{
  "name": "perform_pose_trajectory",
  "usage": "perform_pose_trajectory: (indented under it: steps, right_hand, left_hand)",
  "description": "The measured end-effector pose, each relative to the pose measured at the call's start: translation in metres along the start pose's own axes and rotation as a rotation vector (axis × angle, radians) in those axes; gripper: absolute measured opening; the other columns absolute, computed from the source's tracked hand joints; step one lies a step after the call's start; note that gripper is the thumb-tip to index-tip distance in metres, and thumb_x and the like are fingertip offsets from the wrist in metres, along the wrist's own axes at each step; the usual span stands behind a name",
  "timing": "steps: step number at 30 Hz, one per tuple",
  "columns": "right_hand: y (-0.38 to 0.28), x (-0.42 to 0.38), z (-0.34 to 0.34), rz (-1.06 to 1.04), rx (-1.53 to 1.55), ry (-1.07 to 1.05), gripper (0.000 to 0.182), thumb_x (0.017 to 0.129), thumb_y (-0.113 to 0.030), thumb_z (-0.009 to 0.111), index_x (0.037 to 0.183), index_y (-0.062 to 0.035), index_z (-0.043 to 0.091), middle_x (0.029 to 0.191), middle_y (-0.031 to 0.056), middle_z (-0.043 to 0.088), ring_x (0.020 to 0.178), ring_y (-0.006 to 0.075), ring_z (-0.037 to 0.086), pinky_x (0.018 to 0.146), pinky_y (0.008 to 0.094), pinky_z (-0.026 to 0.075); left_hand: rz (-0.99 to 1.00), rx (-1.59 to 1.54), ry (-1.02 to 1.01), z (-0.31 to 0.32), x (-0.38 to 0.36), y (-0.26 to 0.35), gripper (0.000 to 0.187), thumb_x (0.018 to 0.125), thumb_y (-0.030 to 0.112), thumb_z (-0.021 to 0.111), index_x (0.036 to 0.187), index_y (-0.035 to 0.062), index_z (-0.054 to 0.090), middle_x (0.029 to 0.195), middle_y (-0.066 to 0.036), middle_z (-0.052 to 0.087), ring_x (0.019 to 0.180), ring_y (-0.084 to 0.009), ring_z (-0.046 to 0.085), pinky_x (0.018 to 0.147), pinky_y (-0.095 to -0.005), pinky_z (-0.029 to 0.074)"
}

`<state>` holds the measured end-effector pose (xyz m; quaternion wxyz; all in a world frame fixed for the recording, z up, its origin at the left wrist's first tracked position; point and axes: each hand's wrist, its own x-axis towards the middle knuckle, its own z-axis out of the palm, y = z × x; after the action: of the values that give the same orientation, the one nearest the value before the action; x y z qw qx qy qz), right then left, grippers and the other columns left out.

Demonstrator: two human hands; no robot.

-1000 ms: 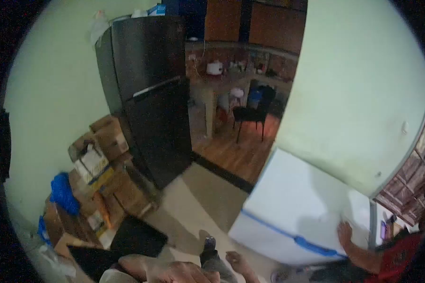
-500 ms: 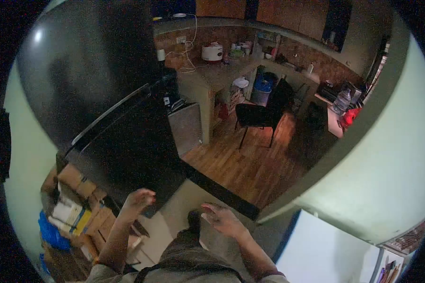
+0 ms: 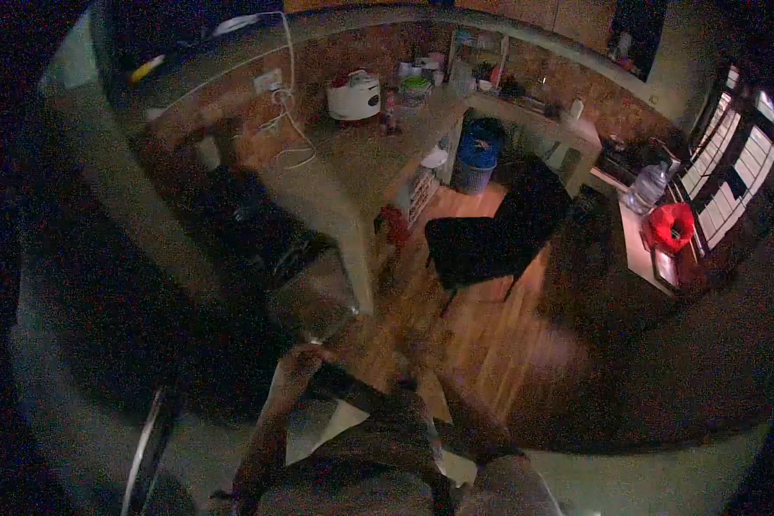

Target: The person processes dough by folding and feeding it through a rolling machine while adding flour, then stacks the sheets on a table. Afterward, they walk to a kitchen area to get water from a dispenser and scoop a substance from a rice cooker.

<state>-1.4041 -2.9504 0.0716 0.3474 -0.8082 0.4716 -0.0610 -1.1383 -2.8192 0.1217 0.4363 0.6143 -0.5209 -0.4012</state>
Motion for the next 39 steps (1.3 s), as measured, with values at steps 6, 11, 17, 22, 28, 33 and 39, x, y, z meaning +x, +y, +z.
perform_pose_trajectory:
  steps: [6, 11, 17, 22, 28, 33, 39]
  right_hand:
    - [0.119, 0.320, -0.127, -0.033, -0.067, 0.426, 0.046, 0.092, -0.034, 0.050, 0.128, -0.0061, 0.046, 0.117, 0.0157, 0.055, 0.107, 0.0273, 0.054, 0.096, 0.0381, 0.040]
    - [0.171, 0.569, -0.227, -0.034, -0.210, 0.560, 0.050, 0.090, -0.035, 0.053, 0.129, -0.0058, 0.045, 0.118, 0.0166, 0.053, 0.108, 0.0283, 0.053, 0.097, 0.0388, 0.040]
    - [0.197, 0.698, -0.249, -0.021, -0.315, 0.398, 0.055, 0.087, -0.036, 0.056, 0.130, -0.0056, 0.043, 0.120, 0.0177, 0.051, 0.110, 0.0295, 0.051, 0.097, 0.0397, 0.040]
    - [0.197, 0.698, -0.238, -0.116, -0.221, 0.346, 0.059, 0.085, -0.037, 0.058, 0.131, -0.0053, 0.041, 0.122, 0.0186, 0.050, 0.112, 0.0305, 0.050, 0.097, 0.0404, 0.039]
    - [0.136, 0.606, -0.194, -0.362, 0.089, 0.223, 0.064, 0.083, -0.038, 0.061, 0.133, -0.0050, 0.039, 0.124, 0.0197, 0.047, 0.114, 0.0316, 0.048, 0.098, 0.0413, 0.039]
    - [0.073, 0.551, -0.133, -0.515, 0.185, 0.114, 0.068, 0.081, -0.039, 0.064, 0.134, -0.0048, 0.038, 0.126, 0.0206, 0.046, 0.115, 0.0326, 0.047, 0.098, 0.0420, 0.039]
    - [0.006, 0.553, -0.116, -0.748, 0.139, -0.064, 0.074, 0.079, -0.040, 0.067, 0.135, -0.0045, 0.036, 0.128, 0.0217, 0.044, 0.117, 0.0338, 0.046, 0.098, 0.0429, 0.038]
  left_hand:
    - [-0.007, -0.106, 0.092, 0.007, 0.191, -0.025, 0.026, 0.093, 0.017, 0.051, 0.115, 0.0016, 0.052, 0.095, -0.007, 0.059, 0.084, -0.0157, 0.058, 0.072, -0.0308, 0.049]
    - [0.059, 0.077, 0.113, 0.008, 0.350, -0.005, 0.026, 0.094, 0.014, 0.049, 0.116, 0.0000, 0.049, 0.102, -0.008, 0.058, 0.086, -0.0174, 0.058, 0.069, -0.0303, 0.050]
    - [-0.030, 0.061, 0.063, -0.011, 0.453, -0.034, 0.041, 0.088, 0.015, 0.059, 0.122, -0.0002, 0.043, 0.118, -0.013, 0.051, 0.097, -0.0221, 0.058, 0.076, -0.0318, 0.050]
    - [-0.233, 0.492, -0.010, -0.005, 0.528, 0.062, 0.057, 0.081, 0.015, 0.066, 0.129, 0.0022, 0.040, 0.121, -0.019, 0.048, 0.113, -0.0298, 0.050, 0.091, -0.0386, 0.044]
    - [0.375, 0.919, 0.069, 0.010, 0.599, 0.130, 0.066, 0.080, 0.036, 0.064, 0.134, 0.0081, 0.040, 0.129, -0.020, 0.046, 0.121, -0.0374, 0.043, 0.102, -0.0477, 0.032]
    - [0.494, 0.996, 0.155, 0.006, 0.593, 0.103, 0.058, 0.080, 0.041, 0.061, 0.127, 0.0080, 0.048, 0.120, -0.019, 0.053, 0.111, -0.0384, 0.050, 0.093, -0.0491, 0.040]
    - [0.349, 0.792, 0.410, -0.071, 0.529, 0.104, 0.046, 0.082, 0.031, 0.063, 0.120, 0.0066, 0.052, 0.115, -0.019, 0.055, 0.107, -0.0346, 0.054, 0.090, -0.0461, 0.044]
